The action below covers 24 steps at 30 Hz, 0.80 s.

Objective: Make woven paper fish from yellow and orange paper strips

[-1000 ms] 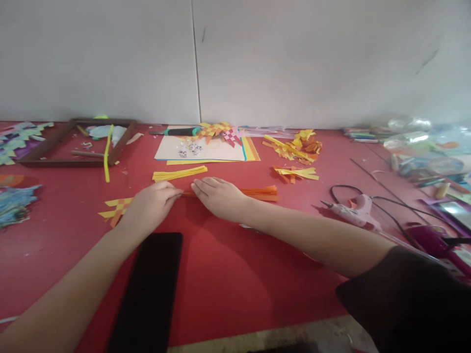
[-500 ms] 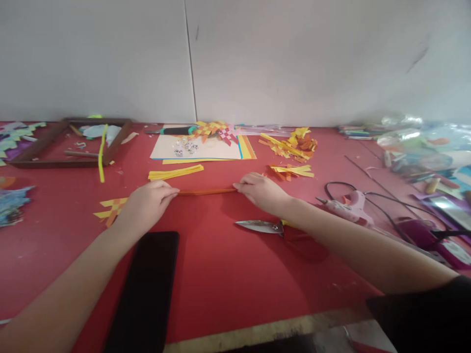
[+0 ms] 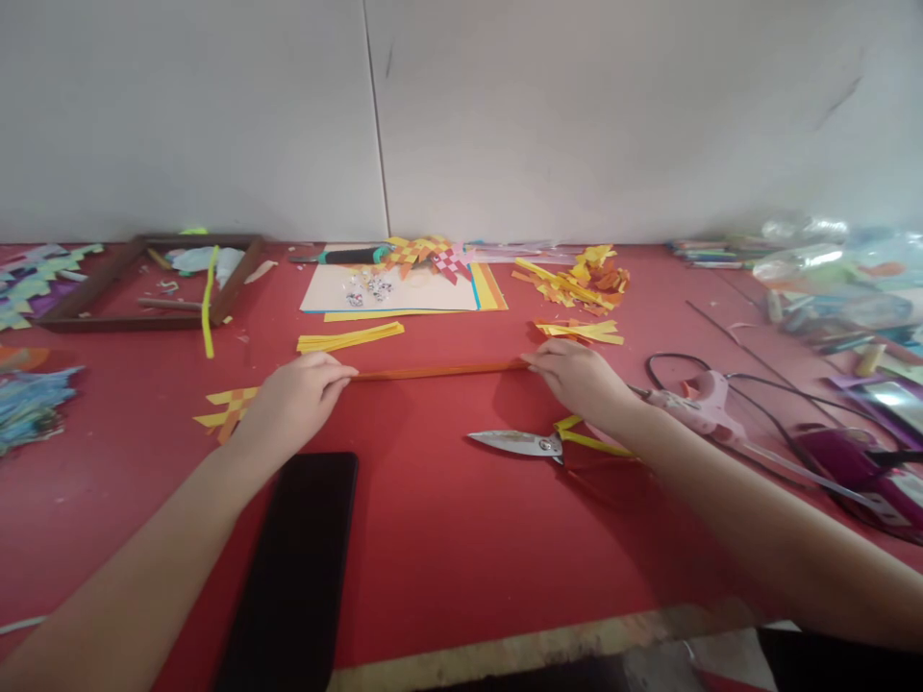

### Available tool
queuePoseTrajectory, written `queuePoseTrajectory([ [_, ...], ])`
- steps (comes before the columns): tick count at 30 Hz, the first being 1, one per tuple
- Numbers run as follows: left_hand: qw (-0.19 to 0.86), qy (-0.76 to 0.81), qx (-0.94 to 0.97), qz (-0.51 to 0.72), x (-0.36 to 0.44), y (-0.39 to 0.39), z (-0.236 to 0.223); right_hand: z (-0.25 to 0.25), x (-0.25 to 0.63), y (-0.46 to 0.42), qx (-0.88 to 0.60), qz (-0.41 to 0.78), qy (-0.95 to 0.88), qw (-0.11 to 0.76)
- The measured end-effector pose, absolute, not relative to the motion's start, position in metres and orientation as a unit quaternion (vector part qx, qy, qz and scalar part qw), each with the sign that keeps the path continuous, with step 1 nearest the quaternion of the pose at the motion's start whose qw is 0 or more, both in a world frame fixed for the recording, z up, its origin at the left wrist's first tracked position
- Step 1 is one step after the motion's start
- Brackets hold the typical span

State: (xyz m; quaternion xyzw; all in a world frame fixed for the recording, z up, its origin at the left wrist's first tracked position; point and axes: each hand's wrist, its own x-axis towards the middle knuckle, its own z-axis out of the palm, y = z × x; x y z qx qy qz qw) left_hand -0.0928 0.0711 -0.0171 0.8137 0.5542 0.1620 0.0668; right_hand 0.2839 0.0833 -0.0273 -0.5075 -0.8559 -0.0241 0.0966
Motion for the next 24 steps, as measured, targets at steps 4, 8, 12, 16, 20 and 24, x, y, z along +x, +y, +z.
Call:
queuePoseTrajectory([
  [4, 0.083, 0.582, 0.793, 0.160, -0.091, 0.070, -0.013, -0.023, 0.283, 0.079, -0.560, -0.013, -0.818, 0.132],
  [8, 0.092, 0.589, 0.790, 0.146, -0.089, 0.070, -0.010, -0.021, 0.282, 0.078, -0.586, 0.019, -0.800, 0.127],
  [12, 0.104, 0.576, 0.798, 0.141, -0.092, 0.071, -0.008, -0.018, 0.283, 0.080, -0.584, 0.064, -0.796, 0.146],
  [16, 0.188, 0.633, 0.728, 0.183, -0.096, 0.071, -0.001, -0.010, 0.285, 0.081, -0.597, 0.178, -0.741, 0.249],
  [20, 0.418, 0.634, 0.593, 0.266, -0.081, 0.063, 0.012, 0.005, 0.280, 0.079, -0.611, 0.214, -0.682, 0.341],
  [24, 0.614, 0.562, 0.461, 0.309, -0.040, 0.048, 0.018, 0.024, 0.252, 0.066, -0.570, 0.148, -0.689, 0.422],
])
